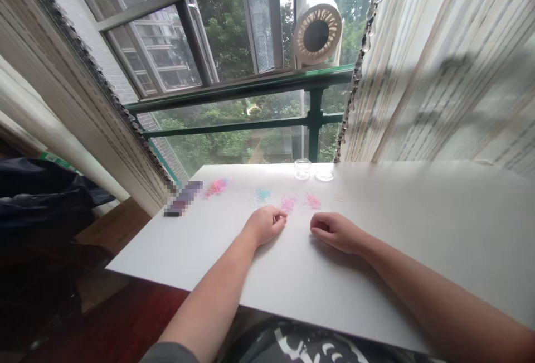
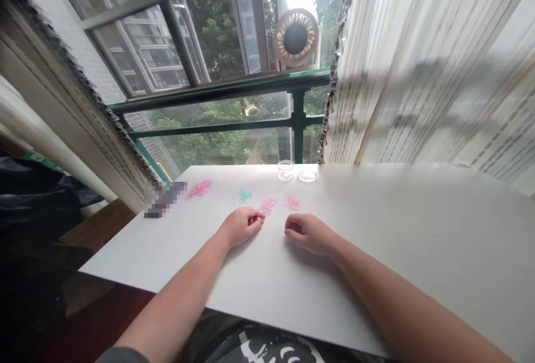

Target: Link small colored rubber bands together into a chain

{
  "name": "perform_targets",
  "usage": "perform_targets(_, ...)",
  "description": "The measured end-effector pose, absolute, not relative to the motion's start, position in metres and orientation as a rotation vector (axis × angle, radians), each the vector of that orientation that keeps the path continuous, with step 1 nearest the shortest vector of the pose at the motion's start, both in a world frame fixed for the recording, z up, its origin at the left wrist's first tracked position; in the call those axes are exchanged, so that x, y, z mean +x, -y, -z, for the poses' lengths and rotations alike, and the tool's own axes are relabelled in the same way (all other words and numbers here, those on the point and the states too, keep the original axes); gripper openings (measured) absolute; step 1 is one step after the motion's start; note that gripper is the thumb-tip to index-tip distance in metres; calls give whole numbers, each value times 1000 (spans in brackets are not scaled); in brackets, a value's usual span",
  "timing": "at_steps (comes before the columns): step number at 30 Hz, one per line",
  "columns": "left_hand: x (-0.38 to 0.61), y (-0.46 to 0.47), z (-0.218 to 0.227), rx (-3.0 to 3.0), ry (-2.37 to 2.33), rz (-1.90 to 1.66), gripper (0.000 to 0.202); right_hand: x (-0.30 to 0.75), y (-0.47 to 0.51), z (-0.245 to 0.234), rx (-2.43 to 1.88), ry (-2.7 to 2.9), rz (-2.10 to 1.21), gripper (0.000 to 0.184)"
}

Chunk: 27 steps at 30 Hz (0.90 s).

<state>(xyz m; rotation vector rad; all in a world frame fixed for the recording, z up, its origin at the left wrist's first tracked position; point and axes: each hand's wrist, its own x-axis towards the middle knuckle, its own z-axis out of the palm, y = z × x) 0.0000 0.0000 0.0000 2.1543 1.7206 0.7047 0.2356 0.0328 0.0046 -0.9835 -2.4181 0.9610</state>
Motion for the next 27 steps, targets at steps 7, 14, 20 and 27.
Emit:
perform_targets(7,-26,-5,-2,1943,-1969,-780,23,237,-33,-4,-995,2442,-965,14)
perform_targets(14,-65,-9,5,1554,-2551,-624,57,237,-34,-2,-989,2458,-952,16)
perform_targets(20,-78,-14,12,1563,-2502,-780,52,237,-36,0,-982,2461,-952,16)
perform_targets(27,-60,-13,6,1703,-2079,-1292,28,236,-37,0,-982,2468,-912,15)
